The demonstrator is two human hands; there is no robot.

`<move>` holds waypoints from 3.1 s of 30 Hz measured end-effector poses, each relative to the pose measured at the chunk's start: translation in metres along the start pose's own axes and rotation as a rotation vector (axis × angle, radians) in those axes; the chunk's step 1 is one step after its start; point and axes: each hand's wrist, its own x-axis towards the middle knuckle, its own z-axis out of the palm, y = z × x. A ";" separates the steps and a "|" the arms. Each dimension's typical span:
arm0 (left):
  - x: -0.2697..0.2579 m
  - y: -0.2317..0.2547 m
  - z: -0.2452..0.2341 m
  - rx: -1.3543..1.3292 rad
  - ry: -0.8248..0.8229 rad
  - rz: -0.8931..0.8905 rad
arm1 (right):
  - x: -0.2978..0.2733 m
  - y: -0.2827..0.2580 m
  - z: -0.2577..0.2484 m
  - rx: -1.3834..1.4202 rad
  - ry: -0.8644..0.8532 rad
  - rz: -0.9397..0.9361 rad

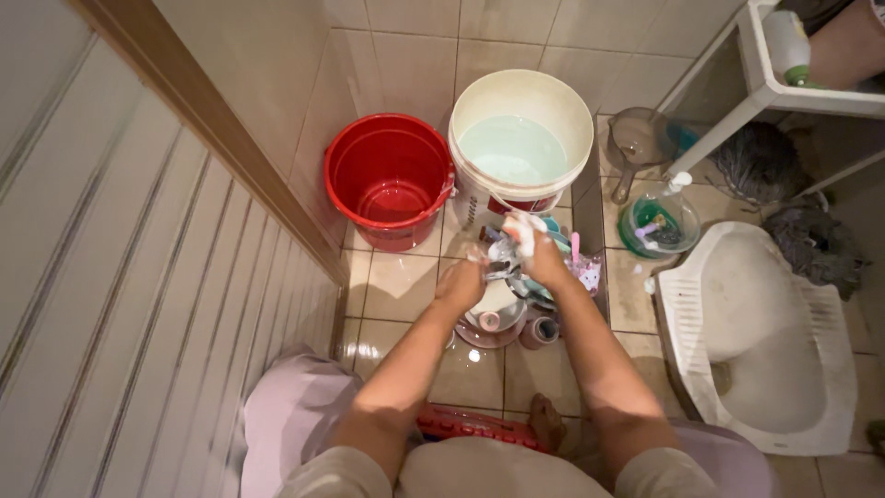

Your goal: The person washes various baby bottles, caps, and small containers by hand using a sponge and soapy water in a red bucket. They rinse the items with water from a white bucket using a ladle and place the cleaned items into the red bucket.

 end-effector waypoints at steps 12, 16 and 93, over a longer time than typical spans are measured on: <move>0.008 -0.005 0.017 -0.015 0.071 -0.010 | 0.007 -0.063 0.006 0.044 0.001 0.354; 0.005 0.007 0.034 -0.045 0.022 -0.014 | 0.006 -0.047 0.021 -0.262 -0.138 0.672; 0.137 -0.211 0.132 -1.062 0.001 -0.503 | -0.077 0.271 0.089 -0.786 -1.061 0.771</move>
